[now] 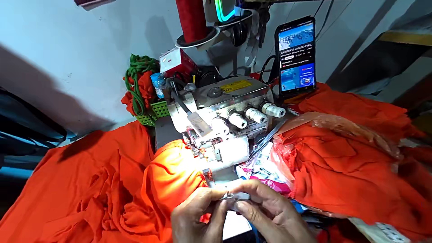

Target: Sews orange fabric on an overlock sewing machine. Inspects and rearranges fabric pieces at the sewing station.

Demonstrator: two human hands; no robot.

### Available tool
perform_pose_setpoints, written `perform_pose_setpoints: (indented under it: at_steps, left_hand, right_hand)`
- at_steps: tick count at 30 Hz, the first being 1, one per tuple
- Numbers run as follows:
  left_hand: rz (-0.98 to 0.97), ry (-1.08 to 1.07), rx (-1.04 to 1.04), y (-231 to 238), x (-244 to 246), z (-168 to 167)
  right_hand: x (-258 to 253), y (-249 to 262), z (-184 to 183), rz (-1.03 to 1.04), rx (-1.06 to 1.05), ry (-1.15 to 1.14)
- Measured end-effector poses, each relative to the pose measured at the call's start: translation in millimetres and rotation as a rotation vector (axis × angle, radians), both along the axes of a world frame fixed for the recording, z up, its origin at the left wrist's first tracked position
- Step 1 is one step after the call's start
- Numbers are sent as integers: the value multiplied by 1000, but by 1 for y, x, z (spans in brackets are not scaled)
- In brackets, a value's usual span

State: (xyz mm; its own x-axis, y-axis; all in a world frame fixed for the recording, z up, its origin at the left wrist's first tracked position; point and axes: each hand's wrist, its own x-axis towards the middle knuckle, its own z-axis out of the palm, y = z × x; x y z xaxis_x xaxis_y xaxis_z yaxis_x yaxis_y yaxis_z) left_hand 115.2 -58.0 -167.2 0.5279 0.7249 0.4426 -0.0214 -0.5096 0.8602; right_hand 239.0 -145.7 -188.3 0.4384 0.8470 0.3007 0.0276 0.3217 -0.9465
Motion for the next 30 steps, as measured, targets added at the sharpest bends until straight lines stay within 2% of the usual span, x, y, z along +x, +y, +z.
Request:
perform_pose_setpoints:
  at_steps: [6,9,13,17,20,23,30]
  left_hand:
    - [-60,-212,-459,13,-30,1]
    - [-97,-269,-582,12,-33,-3]
    - [-82,-288,-653,8,-32,-7]
    - [-114,-189,-592,11,-40,-4]
    - [-167,-30,-386,22,-49,-2]
    - [-104,75,-218,20,-50,7]
    - [-79,45,-168,9,-50,11]
  right_hand:
    - [-6,8,-6,65,-1,95]
    - [-15,12,-2,74,2,146]
    - [-25,21,-2,-29,16,112]
    - [-25,22,-5,-62,1,108]
    - [-25,19,-6,-60,9,28]
    - [-28,16,-4,-52,33,-95]
    - [-36,12,0,-72,59,-55]
